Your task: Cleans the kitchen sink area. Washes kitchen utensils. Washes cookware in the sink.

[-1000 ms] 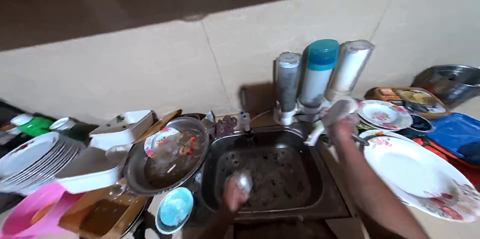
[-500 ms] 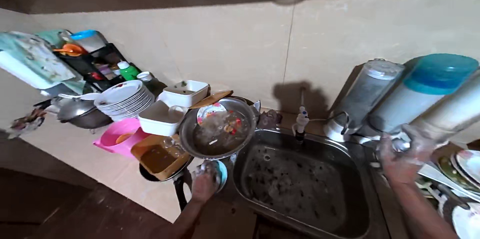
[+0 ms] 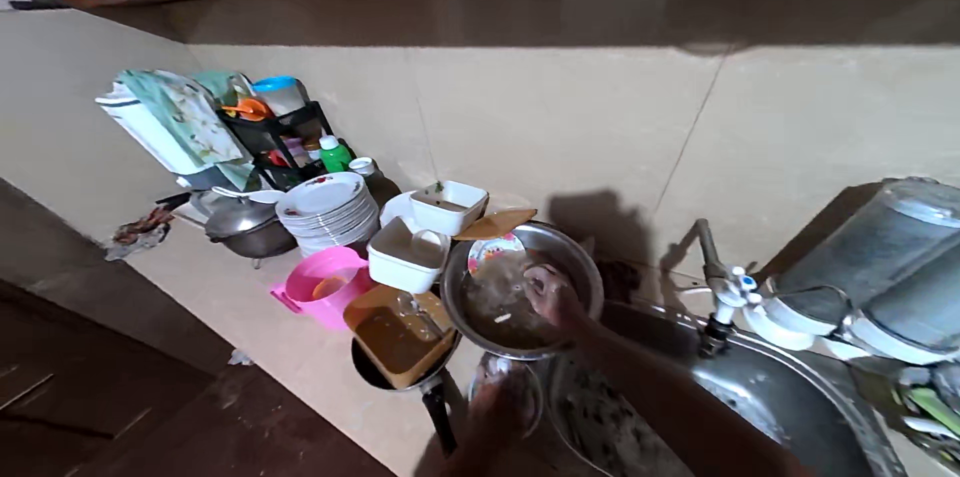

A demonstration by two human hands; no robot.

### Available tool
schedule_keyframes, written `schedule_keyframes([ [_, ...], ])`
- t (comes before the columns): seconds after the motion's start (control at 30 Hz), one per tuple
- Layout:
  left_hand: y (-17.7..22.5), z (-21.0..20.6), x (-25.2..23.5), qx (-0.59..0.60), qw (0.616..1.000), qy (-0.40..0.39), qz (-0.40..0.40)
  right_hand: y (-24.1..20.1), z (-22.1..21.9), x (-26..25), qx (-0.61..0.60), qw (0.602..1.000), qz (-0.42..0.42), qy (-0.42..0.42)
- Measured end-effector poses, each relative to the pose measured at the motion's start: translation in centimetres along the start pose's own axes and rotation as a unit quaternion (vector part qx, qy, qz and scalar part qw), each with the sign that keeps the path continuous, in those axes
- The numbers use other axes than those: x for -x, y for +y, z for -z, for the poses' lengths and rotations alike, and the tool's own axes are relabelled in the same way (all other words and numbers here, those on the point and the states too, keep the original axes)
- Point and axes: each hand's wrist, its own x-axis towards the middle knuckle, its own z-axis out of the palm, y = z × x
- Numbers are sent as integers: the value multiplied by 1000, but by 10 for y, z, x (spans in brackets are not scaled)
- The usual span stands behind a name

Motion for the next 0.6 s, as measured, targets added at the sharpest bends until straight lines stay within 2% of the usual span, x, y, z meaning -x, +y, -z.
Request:
schedule_keyframes([
  [0.07,-2,-6,4,8,999,41,-13,-7,-15,-36,74,994,-54,-53],
  [0.1,-2,-5,6,11,999,50,-13,-8,-23,-51,131,988,-41,-75],
  [0.17,-2,4,8,43,999,22,-15,-3,-44,-79,217,971,51,-91],
  [0.23,-5,7,6,59,998,9,-23,-6,-61,-98,223,962,121,-98],
  [0.3,-8,5,0,46,998,-4,-36,-21,-71,-108,214,965,109,-108],
  [0.4,-8,14,-3,12,997,-47,-60,-35,-77,-115,238,966,65,-74],
  [0.5,-2,24,2,18,996,-73,-48,-31,-75,-123,298,952,42,-45],
  [0.6,-6,13,0,40,997,-55,-46,-23,-59,-121,321,947,-7,-19],
])
